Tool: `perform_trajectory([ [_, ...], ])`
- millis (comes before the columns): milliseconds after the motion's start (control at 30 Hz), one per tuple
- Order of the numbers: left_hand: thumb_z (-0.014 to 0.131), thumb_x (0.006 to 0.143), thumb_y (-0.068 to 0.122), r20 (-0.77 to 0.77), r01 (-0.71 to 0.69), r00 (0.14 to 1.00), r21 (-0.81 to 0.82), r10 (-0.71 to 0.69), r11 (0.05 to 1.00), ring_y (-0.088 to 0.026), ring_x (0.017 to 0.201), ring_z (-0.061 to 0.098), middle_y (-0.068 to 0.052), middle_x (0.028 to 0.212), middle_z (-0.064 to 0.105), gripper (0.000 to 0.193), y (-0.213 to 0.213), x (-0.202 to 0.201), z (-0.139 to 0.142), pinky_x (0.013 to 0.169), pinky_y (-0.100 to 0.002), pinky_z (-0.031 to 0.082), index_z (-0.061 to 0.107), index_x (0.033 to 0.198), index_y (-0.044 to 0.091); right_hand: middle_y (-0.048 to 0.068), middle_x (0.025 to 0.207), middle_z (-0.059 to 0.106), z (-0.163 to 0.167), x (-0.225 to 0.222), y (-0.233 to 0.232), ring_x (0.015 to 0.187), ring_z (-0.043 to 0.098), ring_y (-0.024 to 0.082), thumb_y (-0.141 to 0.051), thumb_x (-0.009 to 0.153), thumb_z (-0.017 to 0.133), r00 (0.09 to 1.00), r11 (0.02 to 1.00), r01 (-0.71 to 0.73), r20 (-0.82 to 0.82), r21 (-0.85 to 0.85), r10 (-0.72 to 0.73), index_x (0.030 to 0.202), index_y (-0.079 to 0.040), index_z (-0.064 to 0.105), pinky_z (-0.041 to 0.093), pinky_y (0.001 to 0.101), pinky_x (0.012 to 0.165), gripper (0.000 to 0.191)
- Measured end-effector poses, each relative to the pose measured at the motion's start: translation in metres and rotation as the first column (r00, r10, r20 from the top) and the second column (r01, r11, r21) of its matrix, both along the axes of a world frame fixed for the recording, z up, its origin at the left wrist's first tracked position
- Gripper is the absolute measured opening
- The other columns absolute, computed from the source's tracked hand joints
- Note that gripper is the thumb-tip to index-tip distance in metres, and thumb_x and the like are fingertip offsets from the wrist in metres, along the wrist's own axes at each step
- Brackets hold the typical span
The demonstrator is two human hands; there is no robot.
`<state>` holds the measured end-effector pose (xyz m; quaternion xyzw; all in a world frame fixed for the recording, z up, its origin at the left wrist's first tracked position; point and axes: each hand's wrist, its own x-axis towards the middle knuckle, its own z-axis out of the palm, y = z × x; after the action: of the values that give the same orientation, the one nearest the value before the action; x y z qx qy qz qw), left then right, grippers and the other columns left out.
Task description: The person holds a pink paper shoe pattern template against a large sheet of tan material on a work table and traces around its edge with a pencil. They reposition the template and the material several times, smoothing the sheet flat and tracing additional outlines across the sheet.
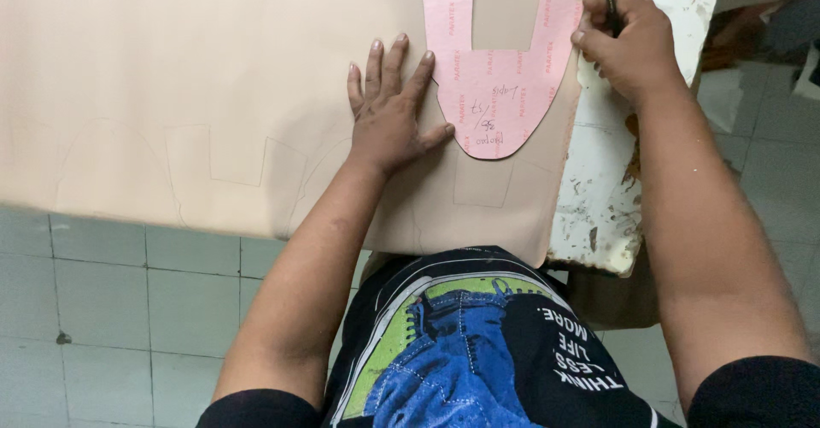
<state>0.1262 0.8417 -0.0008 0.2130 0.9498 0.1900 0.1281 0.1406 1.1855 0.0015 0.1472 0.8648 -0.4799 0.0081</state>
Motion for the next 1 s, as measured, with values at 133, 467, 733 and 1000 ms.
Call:
perform_trajectory([
  [133, 0.081, 0.072, 0.063, -0.007, 0.001, 1.0, 0.033, -0.001, 0.999, -0.034, 0.157, 0.001, -0.008, 0.17, 0.013, 0.102, 0.001, -0.003, 0.008, 0.123, -0.06, -0.005, 0.039, 0.158, 0.027, 0.0, 0.102, 0.065, 0.004, -0.002, -0.003, 0.078, 0.064, 0.007, -0.009, 0.096, 0.078, 1.0, 0.999, 0.01, 0.019, -0.042, -0.009, 0.131, -0.004, 0.065, 0.051, 0.0231, 0.06, 0.037],
  [467, 0.057, 0.096, 0.006, -0.052, 0.301, 0.953, 0.016, -0.3, 0.954, -0.034, 0.133, 0.051, -0.016, 0.147, 0.053, 0.025, 0.047, 0.027, 0.004, 0.11, -0.049, 0.041, 0.067, 0.119, 0.007, -0.001, 0.104, 0.062, -0.002, -0.006, -0.007, 0.078, 0.065, 0.007, -0.007, 0.094, 0.077, 0.999, 0.997, 0.025, -0.023, -0.072, -0.027, 0.132, -0.004, 0.058, 0.051, 0.0233, 0.058, 0.042],
  [733, 0.057, 0.088, 0.005, -0.419, 0.211, 0.83, -0.377, -0.369, 0.902, -0.043, 0.097, 0.066, -0.04, 0.121, 0.058, 0.03, 0.099, 0.05, -0.03, 0.077, -0.042, 0.06, 0.068, 0.108, -0.015, 0.007, 0.106, 0.07, 0.021, -0.008, -0.039, 0.085, 0.066, 0.014, -0.019, 0.115, 0.062, 0.946, 0.991, 0.063, -0.309, -0.118, -0.097, 0.112, -0.003, 0.068, 0.053, 0.0281, 0.068, 0.018],
  [1000, 0.055, 0.092, 0.016, -0.262, 0.282, 0.862, -0.463, -0.434, 0.84, -0.042, 0.123, 0.056, -0.022, 0.136, 0.056, 0.041, 0.128, 0.076, -0.073, 0.093, -0.063, 0.052, 0.064, 0.129, 0.002, 0.011, 0.087, 0.074, 0.056, 0.015, -0.153, 0.081, 0.071, 0.029, -0.027, 0.101, 0.064, 0.817, 0.781, -0.558, 0.022, 0.281, 0.576, 0.102, -0.006, 0.073, 0.055, 0.0403, 0.074, 0.023],
])
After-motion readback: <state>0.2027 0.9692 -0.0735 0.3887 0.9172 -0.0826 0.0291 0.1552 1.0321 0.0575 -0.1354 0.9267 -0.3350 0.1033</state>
